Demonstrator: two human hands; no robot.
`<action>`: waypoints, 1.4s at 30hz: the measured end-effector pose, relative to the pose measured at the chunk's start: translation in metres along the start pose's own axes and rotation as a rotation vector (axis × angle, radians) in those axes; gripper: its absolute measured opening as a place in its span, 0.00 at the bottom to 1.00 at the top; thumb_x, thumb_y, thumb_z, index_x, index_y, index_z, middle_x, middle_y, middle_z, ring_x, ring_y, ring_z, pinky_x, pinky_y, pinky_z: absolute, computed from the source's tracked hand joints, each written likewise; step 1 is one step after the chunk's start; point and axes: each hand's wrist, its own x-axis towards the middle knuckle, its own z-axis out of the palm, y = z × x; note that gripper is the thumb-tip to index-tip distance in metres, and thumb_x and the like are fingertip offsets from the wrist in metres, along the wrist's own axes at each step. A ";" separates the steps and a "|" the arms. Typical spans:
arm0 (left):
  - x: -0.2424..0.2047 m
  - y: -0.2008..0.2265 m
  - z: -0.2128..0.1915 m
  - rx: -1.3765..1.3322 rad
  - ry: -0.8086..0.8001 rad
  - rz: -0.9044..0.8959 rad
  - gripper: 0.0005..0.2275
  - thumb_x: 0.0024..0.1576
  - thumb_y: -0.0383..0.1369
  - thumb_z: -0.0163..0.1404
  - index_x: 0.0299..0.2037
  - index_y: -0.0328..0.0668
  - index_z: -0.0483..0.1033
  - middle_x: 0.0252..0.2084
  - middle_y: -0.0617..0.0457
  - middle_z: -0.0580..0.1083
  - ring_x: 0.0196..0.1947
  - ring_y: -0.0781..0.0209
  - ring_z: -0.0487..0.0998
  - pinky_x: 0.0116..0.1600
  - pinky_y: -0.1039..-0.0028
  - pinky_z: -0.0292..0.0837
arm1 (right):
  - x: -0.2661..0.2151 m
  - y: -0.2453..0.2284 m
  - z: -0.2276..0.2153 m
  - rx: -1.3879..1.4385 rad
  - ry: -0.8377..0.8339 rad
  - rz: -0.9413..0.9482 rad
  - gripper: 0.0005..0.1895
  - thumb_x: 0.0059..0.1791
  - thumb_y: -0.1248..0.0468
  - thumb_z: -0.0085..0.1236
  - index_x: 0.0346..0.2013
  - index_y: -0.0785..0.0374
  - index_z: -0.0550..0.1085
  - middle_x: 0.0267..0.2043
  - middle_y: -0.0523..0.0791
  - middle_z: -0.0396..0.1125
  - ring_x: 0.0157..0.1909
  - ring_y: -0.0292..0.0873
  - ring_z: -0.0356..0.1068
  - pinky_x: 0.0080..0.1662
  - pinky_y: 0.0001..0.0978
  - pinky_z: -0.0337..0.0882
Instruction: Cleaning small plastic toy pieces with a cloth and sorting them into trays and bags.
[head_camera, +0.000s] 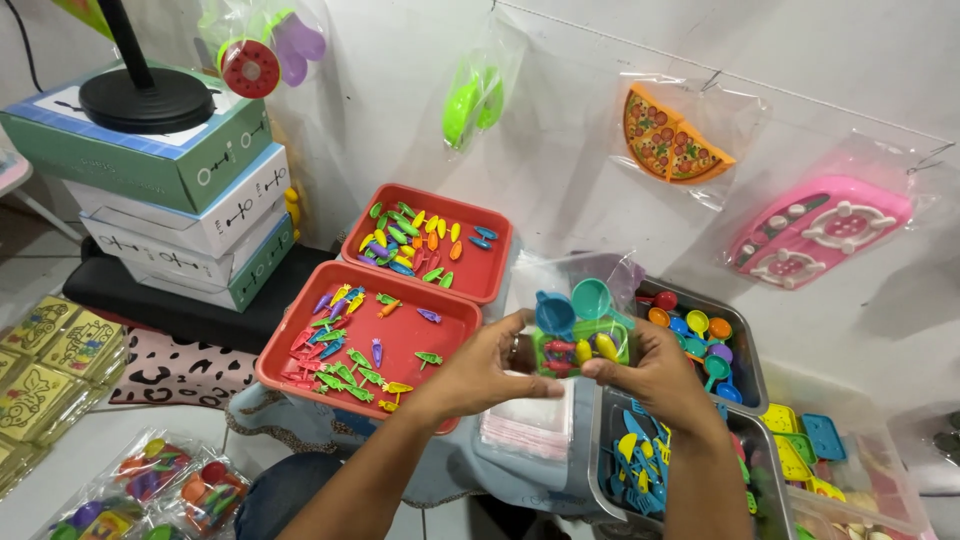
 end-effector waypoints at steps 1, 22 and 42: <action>0.004 0.000 0.000 0.000 0.001 0.001 0.35 0.45 0.25 0.68 0.65 0.39 0.68 0.48 0.39 0.79 0.49 0.52 0.80 0.56 0.62 0.78 | 0.000 -0.007 0.004 -0.001 -0.001 -0.001 0.17 0.36 0.73 0.75 0.38 0.74 0.80 0.29 0.55 0.76 0.32 0.48 0.77 0.36 0.39 0.76; -0.025 0.094 -0.004 0.806 0.305 0.163 0.16 0.51 0.43 0.62 0.48 0.50 0.84 0.41 0.49 0.84 0.47 0.46 0.84 0.52 0.57 0.78 | -0.004 -0.035 0.054 -0.261 -0.315 0.116 0.13 0.34 0.70 0.79 0.31 0.67 0.85 0.30 0.50 0.81 0.36 0.47 0.79 0.44 0.42 0.75; -0.031 0.067 0.020 -0.258 0.094 0.179 0.62 0.33 0.42 0.71 0.77 0.43 0.39 0.67 0.26 0.63 0.65 0.36 0.68 0.65 0.55 0.68 | -0.010 0.006 0.032 0.375 -0.064 -0.155 0.15 0.40 0.75 0.68 0.41 0.72 0.79 0.38 0.51 0.78 0.37 0.43 0.77 0.43 0.32 0.77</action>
